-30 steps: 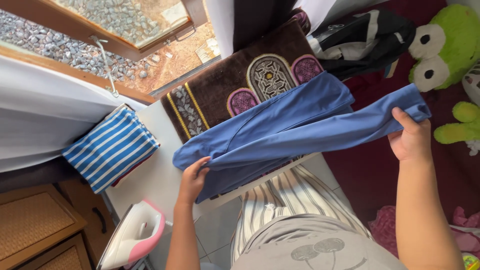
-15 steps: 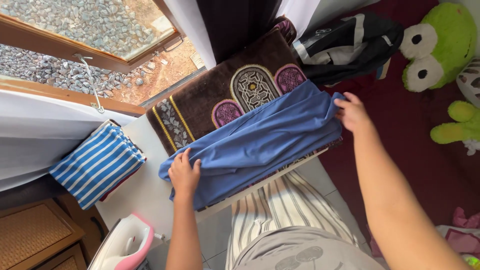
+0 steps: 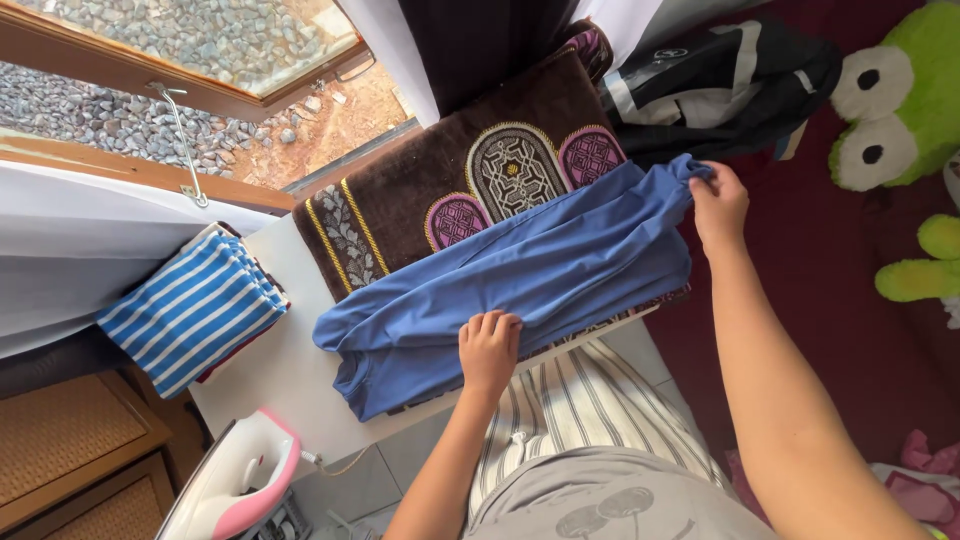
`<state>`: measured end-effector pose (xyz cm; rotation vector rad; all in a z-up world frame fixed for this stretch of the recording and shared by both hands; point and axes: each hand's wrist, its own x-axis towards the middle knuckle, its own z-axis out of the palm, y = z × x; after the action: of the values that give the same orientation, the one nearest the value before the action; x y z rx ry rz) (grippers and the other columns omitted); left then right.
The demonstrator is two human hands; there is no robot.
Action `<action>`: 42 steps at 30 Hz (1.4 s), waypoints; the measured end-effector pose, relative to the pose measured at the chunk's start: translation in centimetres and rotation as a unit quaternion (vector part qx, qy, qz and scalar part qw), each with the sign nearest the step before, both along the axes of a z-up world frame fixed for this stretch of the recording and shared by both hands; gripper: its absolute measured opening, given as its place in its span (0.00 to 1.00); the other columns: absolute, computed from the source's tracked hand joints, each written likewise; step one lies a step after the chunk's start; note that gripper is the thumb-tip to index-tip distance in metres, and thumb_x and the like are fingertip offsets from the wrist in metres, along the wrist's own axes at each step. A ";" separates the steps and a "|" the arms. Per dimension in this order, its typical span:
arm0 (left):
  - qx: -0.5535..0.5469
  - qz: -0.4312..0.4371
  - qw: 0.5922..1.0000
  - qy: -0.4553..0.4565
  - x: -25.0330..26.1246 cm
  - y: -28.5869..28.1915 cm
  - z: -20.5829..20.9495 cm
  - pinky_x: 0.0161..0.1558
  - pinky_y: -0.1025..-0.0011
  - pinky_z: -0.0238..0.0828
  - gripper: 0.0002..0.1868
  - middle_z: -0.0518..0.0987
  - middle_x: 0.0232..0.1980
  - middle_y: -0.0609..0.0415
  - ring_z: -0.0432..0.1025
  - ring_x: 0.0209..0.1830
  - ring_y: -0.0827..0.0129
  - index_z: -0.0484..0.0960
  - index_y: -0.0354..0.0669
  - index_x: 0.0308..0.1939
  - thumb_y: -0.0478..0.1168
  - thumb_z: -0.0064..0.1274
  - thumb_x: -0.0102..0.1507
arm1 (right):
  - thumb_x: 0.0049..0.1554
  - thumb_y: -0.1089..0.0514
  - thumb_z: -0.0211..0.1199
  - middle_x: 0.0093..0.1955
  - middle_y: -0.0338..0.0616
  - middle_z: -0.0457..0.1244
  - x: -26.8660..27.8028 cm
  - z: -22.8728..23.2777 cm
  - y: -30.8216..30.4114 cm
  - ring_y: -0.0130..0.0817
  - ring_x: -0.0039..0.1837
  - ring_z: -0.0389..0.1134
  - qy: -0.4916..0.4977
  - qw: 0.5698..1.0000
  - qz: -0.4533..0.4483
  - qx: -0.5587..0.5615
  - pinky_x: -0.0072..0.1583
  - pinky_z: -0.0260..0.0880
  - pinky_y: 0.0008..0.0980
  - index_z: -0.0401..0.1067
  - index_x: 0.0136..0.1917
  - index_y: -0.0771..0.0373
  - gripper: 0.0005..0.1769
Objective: The person irons a blue long-sleeved shirt on a small table, then folds it neatly. The person also handles a striped cloth at the start, placing it aside before beginning the ironing task.
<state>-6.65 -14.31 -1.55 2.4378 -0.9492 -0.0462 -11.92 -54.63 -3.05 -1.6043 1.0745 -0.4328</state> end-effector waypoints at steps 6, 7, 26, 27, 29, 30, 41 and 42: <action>-0.015 -0.048 0.999 -0.013 -0.5 2.0 -0.4 0.59 0.57 0.63 0.08 0.76 0.52 0.56 0.70 0.59 0.56 0.81 0.51 0.47 0.40 0.56 0.65 | 0.59 0.61 0.54 0.61 0.42 0.63 -2.4 -0.9 -0.9 0.33 0.60 0.65 -0.018 0.963 -0.141 0.228 0.58 0.65 0.39 0.66 0.69 0.55 0.25; -0.008 -0.049 0.999 -0.003 -0.7 2.3 -0.5 0.61 0.56 0.62 0.09 0.76 0.55 0.55 0.68 0.62 0.54 0.81 0.51 0.49 0.41 0.56 0.65 | 0.57 0.61 0.53 0.62 0.42 0.62 -3.1 -1.4 -1.0 0.35 0.61 0.64 0.004 0.945 -0.161 0.285 0.58 0.64 0.43 0.64 0.71 0.51 0.28; 0.106 0.032 0.991 0.071 -0.7 5.2 -4.3 0.79 0.50 0.37 0.34 0.55 0.83 0.51 0.45 0.84 0.50 0.61 0.56 0.79 0.62 0.40 0.71 | 0.56 0.19 0.47 0.81 0.50 0.52 -3.4 -8.2 1.1 0.48 0.79 0.54 0.179 0.903 0.043 0.389 0.73 0.57 0.50 0.55 0.80 0.53 0.52; 0.118 0.065 0.990 0.042 -0.6 5.9 -4.3 0.78 0.48 0.36 0.35 0.54 0.83 0.51 0.45 0.84 0.49 0.61 0.55 0.78 0.62 0.40 0.70 | 0.55 0.19 0.47 0.81 0.50 0.52 -3.6 -7.5 1.3 0.49 0.79 0.54 0.173 0.899 0.044 0.400 0.72 0.58 0.51 0.54 0.80 0.52 0.52; 0.145 0.129 0.981 -0.016 -0.3 7.7 -4.2 0.77 0.45 0.34 0.36 0.54 0.82 0.50 0.45 0.83 0.47 0.61 0.54 0.77 0.64 0.40 0.69 | 0.54 0.19 0.47 0.81 0.50 0.52 -3.3 -6.5 2.1 0.50 0.79 0.54 0.175 0.892 0.036 0.415 0.72 0.59 0.52 0.55 0.81 0.51 0.52; 0.142 0.161 0.976 -0.021 0.2 8.4 -4.1 0.76 0.44 0.35 0.37 0.53 0.82 0.48 0.44 0.83 0.45 0.61 0.52 0.77 0.64 0.39 0.69 | 0.54 0.19 0.47 0.81 0.51 0.52 -3.1 -6.0 2.2 0.50 0.79 0.54 0.183 0.890 0.023 0.417 0.71 0.59 0.53 0.56 0.81 0.51 0.52; 0.109 0.519 0.847 -0.031 11.3 18.4 -9.4 0.65 0.50 0.66 0.27 0.68 0.71 0.38 0.66 0.67 0.40 0.73 0.54 0.68 0.61 0.45 0.72 | 0.55 0.26 0.54 0.80 0.50 0.55 -3.2 -7.2 1.4 0.49 0.78 0.55 0.144 0.914 0.008 0.378 0.73 0.56 0.54 0.58 0.79 0.56 0.49; 0.070 0.555 0.829 0.017 12.6 19.3 -9.7 0.63 0.51 0.67 0.28 0.72 0.67 0.40 0.69 0.64 0.42 0.72 0.51 0.67 0.61 0.47 0.70 | 0.55 0.25 0.54 0.80 0.48 0.55 -3.5 -7.0 1.1 0.49 0.77 0.55 0.130 0.915 -0.002 0.381 0.72 0.54 0.55 0.57 0.79 0.55 0.49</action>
<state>5.96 4.99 -11.21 2.7264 0.6098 0.2552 -15.47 -53.57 -10.08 -0.9667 1.2418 0.2065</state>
